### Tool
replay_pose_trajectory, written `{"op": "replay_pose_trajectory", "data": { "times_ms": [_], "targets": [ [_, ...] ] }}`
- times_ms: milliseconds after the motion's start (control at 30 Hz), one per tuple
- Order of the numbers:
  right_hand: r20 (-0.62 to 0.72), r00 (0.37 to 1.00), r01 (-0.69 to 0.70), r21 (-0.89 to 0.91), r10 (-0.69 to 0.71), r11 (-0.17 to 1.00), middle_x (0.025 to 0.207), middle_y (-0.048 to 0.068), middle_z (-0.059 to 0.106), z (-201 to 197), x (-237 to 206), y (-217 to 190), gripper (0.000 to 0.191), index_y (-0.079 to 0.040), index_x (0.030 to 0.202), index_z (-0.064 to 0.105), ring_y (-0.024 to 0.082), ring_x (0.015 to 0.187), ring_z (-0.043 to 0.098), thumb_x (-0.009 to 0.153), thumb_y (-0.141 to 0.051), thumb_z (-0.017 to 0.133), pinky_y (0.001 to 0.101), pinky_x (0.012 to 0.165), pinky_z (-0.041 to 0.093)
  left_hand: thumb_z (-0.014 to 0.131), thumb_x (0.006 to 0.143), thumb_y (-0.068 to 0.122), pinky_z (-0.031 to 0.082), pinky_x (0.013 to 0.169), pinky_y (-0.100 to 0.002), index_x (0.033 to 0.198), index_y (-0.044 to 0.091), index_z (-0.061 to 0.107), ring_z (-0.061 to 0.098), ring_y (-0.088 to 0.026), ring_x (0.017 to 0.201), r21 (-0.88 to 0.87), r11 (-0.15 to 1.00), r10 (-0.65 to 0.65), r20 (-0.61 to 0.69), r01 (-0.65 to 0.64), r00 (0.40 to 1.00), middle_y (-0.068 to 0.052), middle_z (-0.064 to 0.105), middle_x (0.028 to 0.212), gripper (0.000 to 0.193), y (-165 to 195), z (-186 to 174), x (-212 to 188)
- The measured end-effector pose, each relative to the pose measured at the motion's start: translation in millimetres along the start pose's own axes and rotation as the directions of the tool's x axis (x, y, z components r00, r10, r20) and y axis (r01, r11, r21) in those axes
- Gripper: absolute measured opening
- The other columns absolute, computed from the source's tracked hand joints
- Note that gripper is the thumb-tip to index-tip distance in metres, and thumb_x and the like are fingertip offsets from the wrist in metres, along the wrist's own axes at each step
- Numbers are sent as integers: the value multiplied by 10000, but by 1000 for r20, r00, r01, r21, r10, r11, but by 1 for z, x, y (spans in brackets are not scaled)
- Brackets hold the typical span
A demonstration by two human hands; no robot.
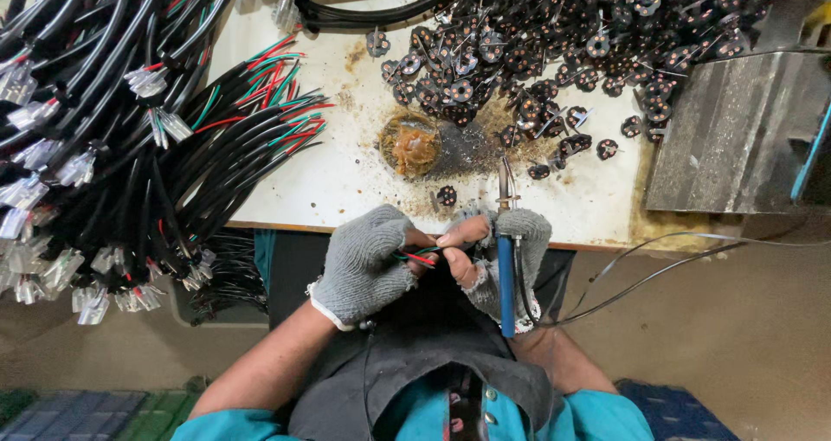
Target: The person solders wires to small electrical connectors at a workbench. They hold a wire in one hand and a soldering iron in the other, dip the wire tip into flux, apply the hot iron to the connector, and place the finished connector onto a large pile on the bench, repeating the cycle.
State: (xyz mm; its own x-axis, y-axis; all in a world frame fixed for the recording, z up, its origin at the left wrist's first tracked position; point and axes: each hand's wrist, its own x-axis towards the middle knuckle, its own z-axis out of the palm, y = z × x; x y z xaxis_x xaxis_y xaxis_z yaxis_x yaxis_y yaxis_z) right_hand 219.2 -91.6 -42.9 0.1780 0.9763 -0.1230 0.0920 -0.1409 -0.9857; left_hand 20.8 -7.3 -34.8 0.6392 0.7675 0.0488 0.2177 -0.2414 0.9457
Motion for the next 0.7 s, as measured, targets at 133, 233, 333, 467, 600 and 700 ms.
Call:
{"op": "replay_pose_trajectory", "data": {
  "times_ms": [133, 233, 333, 467, 600, 700],
  "targets": [
    [-48, 999, -8, -3, 8, 1000, 911, 46, 733, 1, -1, 1, 114, -35, 960, 693, 140, 848, 698, 939, -133, 748, 275, 799, 566, 805, 758, 75, 517, 683, -387, 1037, 94, 633, 654, -299, 777, 5, 998, 65, -147, -65, 987, -96, 641, 868, 329, -14, 8, -11],
    [-80, 997, -1, -14, 0, 1000, 900, 49, 736, 4, 2, 0, 77, -37, 943, 720, 146, 842, 697, 943, -106, 755, 279, 801, 570, 738, 776, -60, 568, 747, -349, 1099, 103, 616, 693, -220, 816, -105, 976, 176, -138, -191, 975, -28, 687, 906, 382, -25, 8, -17],
    [-161, 986, 27, -75, -39, 997, 883, 50, 740, 8, 5, -5, 91, -38, 926, 716, 148, 807, 696, 918, -95, 786, 281, 780, 564, 714, 749, -107, 587, 803, -364, 1055, 127, 634, 721, -260, 917, -33, 977, 198, -203, -209, 959, -48, 722, 978, 393, -27, 7, -18],
    [-106, 994, -12, -155, -5, 988, 895, 61, 768, 4, -1, -12, 51, -42, 907, 742, 153, 811, 723, 890, -56, 788, 281, 755, 572, 737, 789, -61, 586, 832, -370, 1055, 130, 642, 724, -279, 942, 99, 978, 205, -253, -185, 946, -108, 721, 1084, 341, -21, 9, -11],
    [-112, 993, -30, 12, 31, 999, 953, 65, 779, 2, -8, -6, 82, -44, 921, 735, 150, 854, 751, 878, -67, 802, 277, 760, 603, 733, 728, 3, 568, 778, -387, 1010, 138, 674, 711, -322, 905, 192, 965, 200, -100, -178, 975, -107, 709, 999, 318, -16, 8, -3],
    [-105, 994, 28, -90, -37, 996, 904, 64, 776, 3, -8, 6, 51, -42, 908, 761, 152, 811, 730, 904, -55, 810, 277, 747, 575, 753, 806, 20, 555, 755, -392, 996, 128, 662, 701, -308, 856, 132, 984, 126, -68, -116, 990, -85, 689, 920, 236, -15, 7, -2]
  ]
}}
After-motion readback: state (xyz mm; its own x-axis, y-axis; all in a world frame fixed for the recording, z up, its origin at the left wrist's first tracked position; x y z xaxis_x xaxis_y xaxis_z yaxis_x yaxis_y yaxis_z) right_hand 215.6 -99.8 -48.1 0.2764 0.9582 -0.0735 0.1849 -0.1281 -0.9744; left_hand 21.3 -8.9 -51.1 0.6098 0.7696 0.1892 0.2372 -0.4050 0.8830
